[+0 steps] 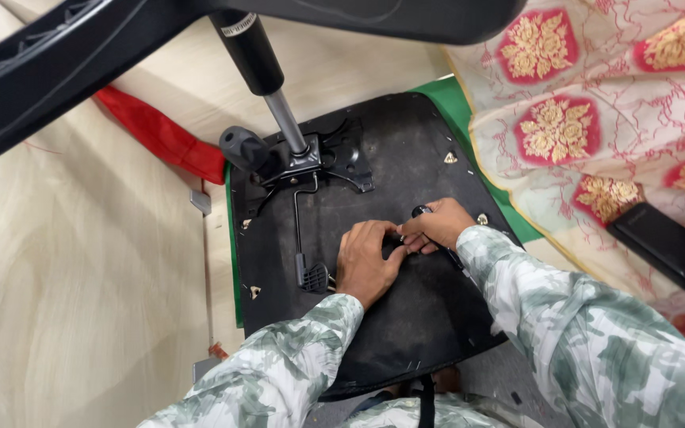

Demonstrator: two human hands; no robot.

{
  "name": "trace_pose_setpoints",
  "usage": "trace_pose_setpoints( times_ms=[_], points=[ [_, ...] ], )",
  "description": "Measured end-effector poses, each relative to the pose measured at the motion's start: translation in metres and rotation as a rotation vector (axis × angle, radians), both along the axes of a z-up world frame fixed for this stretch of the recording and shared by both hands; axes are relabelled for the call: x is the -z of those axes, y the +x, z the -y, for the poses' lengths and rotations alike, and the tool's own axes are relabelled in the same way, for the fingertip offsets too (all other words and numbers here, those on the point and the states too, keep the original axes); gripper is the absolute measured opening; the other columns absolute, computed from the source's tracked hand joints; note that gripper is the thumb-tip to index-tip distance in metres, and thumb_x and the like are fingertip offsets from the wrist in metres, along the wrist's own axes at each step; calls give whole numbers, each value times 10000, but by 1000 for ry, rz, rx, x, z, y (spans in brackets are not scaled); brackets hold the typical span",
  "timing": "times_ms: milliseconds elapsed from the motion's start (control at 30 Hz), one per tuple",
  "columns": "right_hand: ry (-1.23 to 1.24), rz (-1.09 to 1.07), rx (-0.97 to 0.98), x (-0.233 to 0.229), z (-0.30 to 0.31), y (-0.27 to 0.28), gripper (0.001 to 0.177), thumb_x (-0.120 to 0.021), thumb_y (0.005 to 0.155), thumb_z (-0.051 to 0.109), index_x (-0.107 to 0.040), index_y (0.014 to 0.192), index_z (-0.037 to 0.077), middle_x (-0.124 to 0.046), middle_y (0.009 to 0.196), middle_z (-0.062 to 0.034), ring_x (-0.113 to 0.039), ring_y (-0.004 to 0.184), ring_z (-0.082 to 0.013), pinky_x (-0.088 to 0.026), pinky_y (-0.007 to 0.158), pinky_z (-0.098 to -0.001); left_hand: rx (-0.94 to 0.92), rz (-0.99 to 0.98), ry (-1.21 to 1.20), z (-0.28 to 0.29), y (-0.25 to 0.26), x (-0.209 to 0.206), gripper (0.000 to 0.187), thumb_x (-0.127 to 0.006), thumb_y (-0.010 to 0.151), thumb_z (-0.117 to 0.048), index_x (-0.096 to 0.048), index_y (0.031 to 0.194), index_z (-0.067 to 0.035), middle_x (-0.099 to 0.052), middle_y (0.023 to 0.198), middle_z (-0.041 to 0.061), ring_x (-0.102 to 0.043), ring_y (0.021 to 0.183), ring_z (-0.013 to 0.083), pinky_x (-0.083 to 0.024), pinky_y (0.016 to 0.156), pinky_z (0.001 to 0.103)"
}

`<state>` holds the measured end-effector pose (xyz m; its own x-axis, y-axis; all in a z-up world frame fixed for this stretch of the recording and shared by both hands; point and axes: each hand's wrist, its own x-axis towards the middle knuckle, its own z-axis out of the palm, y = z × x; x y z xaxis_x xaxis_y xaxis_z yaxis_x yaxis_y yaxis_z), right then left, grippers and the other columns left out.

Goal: The person uses a screwdriver to remove screws from the underside of an office chair seat. They loosen each screw, then remove the screws and washers by hand, placing them on the seat surface.

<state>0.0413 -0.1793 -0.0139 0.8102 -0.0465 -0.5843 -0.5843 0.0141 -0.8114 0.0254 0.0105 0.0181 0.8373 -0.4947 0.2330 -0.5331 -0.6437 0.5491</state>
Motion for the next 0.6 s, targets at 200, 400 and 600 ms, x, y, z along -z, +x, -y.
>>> trace_pose_setpoints(
  times_ms=[200, 400, 600],
  points=[
    [-30, -29, 87, -1, -9, -8, 201, -789, 769, 143, -752, 868, -28, -773, 815, -141, -733, 682, -216, -587, 597, -323, 64, 52, -55, -9, 1, 3, 215, -744, 846, -225, -714, 988, -67, -709, 1038, 56, -643, 1087, 244, -464, 959, 408],
    [-43, -48, 168, -6, -18, -18, 195, -790, 776, 155, -756, 876, -9, -773, 825, -119, -738, 708, -204, -590, 626, -321, 65, 19, -102, -10, 3, 5, 176, -679, 898, -228, -730, 942, -65, -726, 1004, 59, -660, 1055, 237, -464, 960, 411],
    [-57, -79, 170, -8, -21, -15, 210, -805, 782, 170, -758, 893, -2, -779, 847, -112, -750, 738, -216, -592, 639, -324, 58, 63, -112, -13, 6, 11, 173, -639, 929, -190, -742, 980, -60, -720, 1025, 62, -657, 1051, 238, -469, 965, 408]
  ],
)
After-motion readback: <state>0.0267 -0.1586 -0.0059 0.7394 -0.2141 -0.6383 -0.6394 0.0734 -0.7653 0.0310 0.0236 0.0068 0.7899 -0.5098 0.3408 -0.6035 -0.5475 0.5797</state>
